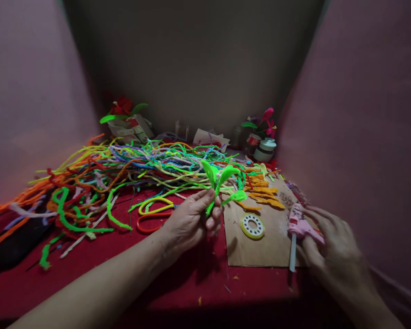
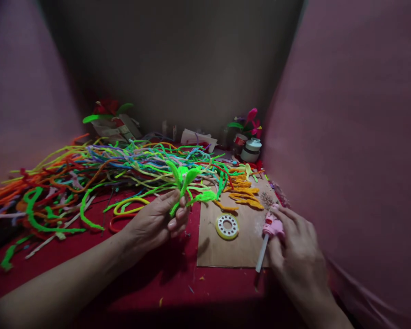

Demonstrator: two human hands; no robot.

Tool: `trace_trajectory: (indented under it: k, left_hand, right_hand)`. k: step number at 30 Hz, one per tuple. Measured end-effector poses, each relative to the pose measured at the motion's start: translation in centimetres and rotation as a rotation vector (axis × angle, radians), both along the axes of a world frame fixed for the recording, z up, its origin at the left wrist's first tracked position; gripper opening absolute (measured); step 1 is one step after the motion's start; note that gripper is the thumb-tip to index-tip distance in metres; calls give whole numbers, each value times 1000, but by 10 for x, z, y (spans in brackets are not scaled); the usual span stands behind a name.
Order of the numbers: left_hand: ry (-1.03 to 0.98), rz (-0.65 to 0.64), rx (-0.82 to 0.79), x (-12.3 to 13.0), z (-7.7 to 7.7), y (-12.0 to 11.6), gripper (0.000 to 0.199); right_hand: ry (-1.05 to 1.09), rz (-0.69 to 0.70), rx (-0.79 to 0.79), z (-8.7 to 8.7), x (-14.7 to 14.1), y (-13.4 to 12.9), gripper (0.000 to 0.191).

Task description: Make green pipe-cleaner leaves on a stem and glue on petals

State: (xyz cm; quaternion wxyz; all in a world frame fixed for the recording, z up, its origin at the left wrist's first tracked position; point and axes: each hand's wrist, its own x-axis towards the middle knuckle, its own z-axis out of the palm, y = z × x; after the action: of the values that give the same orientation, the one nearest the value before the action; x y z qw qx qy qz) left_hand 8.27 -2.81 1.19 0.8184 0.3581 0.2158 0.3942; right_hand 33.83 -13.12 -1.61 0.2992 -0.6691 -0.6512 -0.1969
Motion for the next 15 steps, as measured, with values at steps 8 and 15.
trace_trajectory:
  k: [8, 15]
  left_hand:
    - [21, 2, -3, 1, -3, 2, 21]
    - [53, 13, 21, 0, -8, 5, 21]
  right_hand:
    - [-126, -249, -278, -46, 50, -17, 37]
    - [-124, -238, -341, -40, 48, -13, 37]
